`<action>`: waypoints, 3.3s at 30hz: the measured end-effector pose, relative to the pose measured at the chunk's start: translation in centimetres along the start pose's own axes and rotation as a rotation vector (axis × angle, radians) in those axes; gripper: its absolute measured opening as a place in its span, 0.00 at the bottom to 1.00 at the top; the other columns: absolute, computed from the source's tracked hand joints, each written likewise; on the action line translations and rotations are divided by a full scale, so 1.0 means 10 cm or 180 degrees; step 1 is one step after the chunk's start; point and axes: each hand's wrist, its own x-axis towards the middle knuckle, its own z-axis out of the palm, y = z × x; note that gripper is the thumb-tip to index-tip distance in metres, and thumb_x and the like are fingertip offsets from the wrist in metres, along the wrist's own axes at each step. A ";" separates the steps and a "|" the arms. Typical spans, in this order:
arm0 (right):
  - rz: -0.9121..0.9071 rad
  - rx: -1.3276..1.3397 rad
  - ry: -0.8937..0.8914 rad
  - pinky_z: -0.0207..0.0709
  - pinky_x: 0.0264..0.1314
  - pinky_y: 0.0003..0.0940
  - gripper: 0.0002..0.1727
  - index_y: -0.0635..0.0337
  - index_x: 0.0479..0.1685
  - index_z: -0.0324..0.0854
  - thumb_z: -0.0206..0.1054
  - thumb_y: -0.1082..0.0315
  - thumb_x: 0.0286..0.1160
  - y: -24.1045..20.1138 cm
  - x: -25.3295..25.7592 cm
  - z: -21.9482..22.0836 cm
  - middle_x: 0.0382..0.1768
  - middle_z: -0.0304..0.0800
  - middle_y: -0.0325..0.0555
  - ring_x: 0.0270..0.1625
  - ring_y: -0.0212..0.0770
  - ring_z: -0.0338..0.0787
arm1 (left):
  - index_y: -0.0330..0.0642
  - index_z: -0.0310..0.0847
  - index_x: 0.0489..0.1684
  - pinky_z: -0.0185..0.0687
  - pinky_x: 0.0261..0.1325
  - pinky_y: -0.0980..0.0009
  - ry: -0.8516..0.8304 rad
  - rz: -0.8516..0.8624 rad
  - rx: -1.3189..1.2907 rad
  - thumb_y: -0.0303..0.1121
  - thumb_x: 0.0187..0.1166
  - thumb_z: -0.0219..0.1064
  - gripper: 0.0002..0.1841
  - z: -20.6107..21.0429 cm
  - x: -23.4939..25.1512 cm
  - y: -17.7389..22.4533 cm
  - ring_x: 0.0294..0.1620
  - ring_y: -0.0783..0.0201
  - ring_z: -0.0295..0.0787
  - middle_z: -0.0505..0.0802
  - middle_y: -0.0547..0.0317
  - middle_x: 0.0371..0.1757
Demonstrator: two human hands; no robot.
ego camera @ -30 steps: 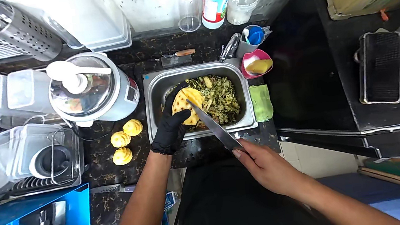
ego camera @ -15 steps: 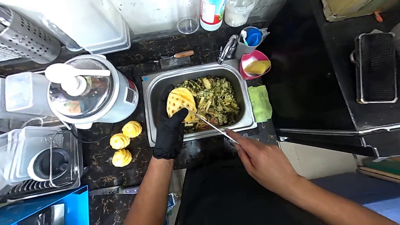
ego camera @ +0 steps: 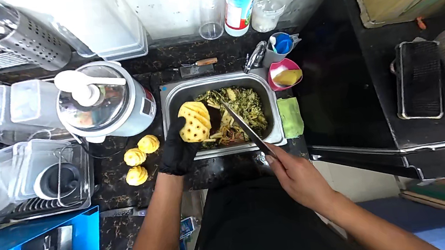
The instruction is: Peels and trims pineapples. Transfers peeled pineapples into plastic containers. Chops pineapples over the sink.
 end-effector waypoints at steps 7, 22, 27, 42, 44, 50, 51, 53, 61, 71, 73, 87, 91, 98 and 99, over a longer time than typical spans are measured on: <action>-0.0095 0.0239 -0.0322 0.78 0.24 0.41 0.24 0.48 0.73 0.81 0.47 0.50 0.94 -0.13 -0.05 -0.01 0.22 0.83 0.37 0.22 0.37 0.83 | 0.53 0.72 0.79 0.93 0.53 0.62 -0.0071 0.0173 0.0912 0.37 0.67 0.73 0.34 0.03 -0.01 -0.09 0.51 0.63 0.93 0.92 0.55 0.57; -0.0262 0.0046 -0.0357 0.77 0.22 0.39 0.23 0.49 0.74 0.80 0.47 0.52 0.94 -0.19 -0.04 -0.04 0.21 0.82 0.37 0.20 0.37 0.81 | 0.50 0.77 0.75 0.92 0.55 0.66 -0.0444 0.0184 0.1274 0.32 0.66 0.73 0.31 0.09 -0.03 0.06 0.51 0.65 0.93 0.93 0.56 0.58; -0.0231 0.0012 -0.0403 0.78 0.23 0.40 0.23 0.50 0.74 0.79 0.46 0.52 0.94 -0.19 -0.03 -0.04 0.22 0.83 0.38 0.21 0.38 0.82 | 0.49 0.77 0.76 0.92 0.54 0.65 -0.0405 0.0039 0.1477 0.30 0.65 0.71 0.32 0.15 -0.05 0.00 0.52 0.63 0.92 0.92 0.55 0.60; -0.0272 -0.0665 0.0010 0.80 0.22 0.43 0.25 0.39 0.84 0.75 0.49 0.57 0.92 -0.09 -0.02 0.05 0.30 0.89 0.41 0.23 0.43 0.86 | 0.50 0.78 0.75 0.92 0.55 0.62 0.0128 0.0153 0.1556 0.28 0.74 0.66 0.26 0.24 -0.01 -0.04 0.54 0.60 0.92 0.91 0.52 0.60; -0.0309 -0.0734 0.0055 0.78 0.20 0.42 0.25 0.39 0.84 0.76 0.49 0.57 0.91 -0.07 -0.03 0.06 0.29 0.88 0.41 0.22 0.42 0.85 | 0.52 0.78 0.76 0.91 0.55 0.63 0.0178 0.0144 0.1601 0.28 0.76 0.65 0.26 0.26 -0.02 -0.05 0.55 0.60 0.91 0.91 0.53 0.62; -0.0299 -0.1131 0.0199 0.75 0.16 0.41 0.27 0.40 0.84 0.76 0.51 0.61 0.87 -0.10 -0.04 0.09 0.26 0.85 0.43 0.18 0.44 0.83 | 0.50 0.78 0.76 0.91 0.56 0.64 0.0150 0.0282 0.1530 0.27 0.76 0.64 0.26 0.29 -0.02 -0.07 0.56 0.61 0.91 0.91 0.53 0.61; -0.0289 -0.1220 0.0252 0.74 0.15 0.41 0.27 0.41 0.84 0.76 0.51 0.62 0.86 -0.11 -0.03 0.11 0.26 0.85 0.44 0.17 0.44 0.82 | 0.50 0.78 0.76 0.91 0.56 0.65 0.0183 0.0305 0.1494 0.26 0.77 0.64 0.25 0.30 -0.03 -0.08 0.55 0.61 0.91 0.91 0.53 0.61; -0.0267 -0.1304 0.0324 0.75 0.15 0.41 0.28 0.42 0.83 0.76 0.53 0.64 0.85 -0.12 0.00 0.18 0.27 0.86 0.46 0.17 0.45 0.83 | 0.49 0.77 0.77 0.91 0.57 0.63 0.0274 0.0329 0.1523 0.27 0.77 0.66 0.25 0.33 -0.07 -0.14 0.56 0.61 0.91 0.91 0.53 0.61; -0.0028 -0.0517 0.0110 0.84 0.26 0.47 0.25 0.46 0.84 0.75 0.49 0.58 0.92 -0.11 0.08 0.06 0.33 0.92 0.44 0.26 0.45 0.89 | 0.52 0.74 0.80 0.87 0.62 0.61 0.0356 0.0389 0.1594 0.39 0.86 0.54 0.23 0.20 -0.05 -0.20 0.60 0.62 0.88 0.89 0.56 0.66; 0.0023 0.0135 -0.0694 0.79 0.27 0.41 0.25 0.44 0.80 0.76 0.45 0.50 0.94 -0.22 0.04 -0.13 0.23 0.82 0.37 0.23 0.39 0.82 | 0.47 0.76 0.78 0.85 0.68 0.67 0.0161 0.1334 0.2525 0.33 0.79 0.62 0.25 0.23 -0.06 -0.13 0.67 0.66 0.86 0.88 0.61 0.72; 0.0030 0.0097 -0.0675 0.79 0.27 0.42 0.25 0.44 0.81 0.75 0.46 0.50 0.94 -0.24 0.03 -0.13 0.23 0.83 0.38 0.23 0.39 0.83 | 0.45 0.76 0.78 0.86 0.66 0.68 0.0144 0.1433 0.2576 0.32 0.78 0.63 0.25 0.22 -0.08 -0.13 0.64 0.68 0.87 0.88 0.60 0.70; -0.0198 -0.0909 -0.0066 0.79 0.19 0.43 0.26 0.42 0.85 0.74 0.49 0.59 0.89 -0.23 -0.02 -0.01 0.28 0.88 0.42 0.21 0.44 0.86 | 0.55 0.75 0.80 0.89 0.57 0.67 0.0633 0.1402 0.2989 0.34 0.81 0.65 0.26 0.31 -0.11 -0.25 0.58 0.71 0.89 0.90 0.64 0.66; -0.0150 -0.1405 0.0148 0.75 0.15 0.41 0.28 0.43 0.85 0.74 0.51 0.63 0.86 -0.26 0.00 0.09 0.27 0.85 0.45 0.16 0.45 0.83 | 0.52 0.75 0.79 0.88 0.62 0.67 0.0836 0.1518 0.2997 0.35 0.81 0.66 0.25 0.35 -0.11 -0.32 0.61 0.71 0.88 0.89 0.63 0.67; 0.0016 -0.1045 0.0001 0.82 0.22 0.45 0.27 0.42 0.86 0.71 0.49 0.61 0.89 -0.28 0.14 0.13 0.31 0.89 0.46 0.22 0.48 0.88 | 0.47 0.73 0.79 0.90 0.57 0.64 0.0881 0.1001 0.2332 0.37 0.87 0.58 0.22 0.26 -0.14 -0.50 0.55 0.67 0.91 0.91 0.57 0.61; 0.0009 -0.0838 0.0093 0.83 0.24 0.46 0.26 0.46 0.85 0.73 0.49 0.60 0.90 -0.24 0.13 0.10 0.32 0.91 0.46 0.24 0.48 0.90 | 0.47 0.74 0.79 0.90 0.57 0.61 0.0837 0.0698 0.1652 0.38 0.92 0.50 0.20 0.23 -0.14 -0.41 0.55 0.63 0.90 0.90 0.55 0.61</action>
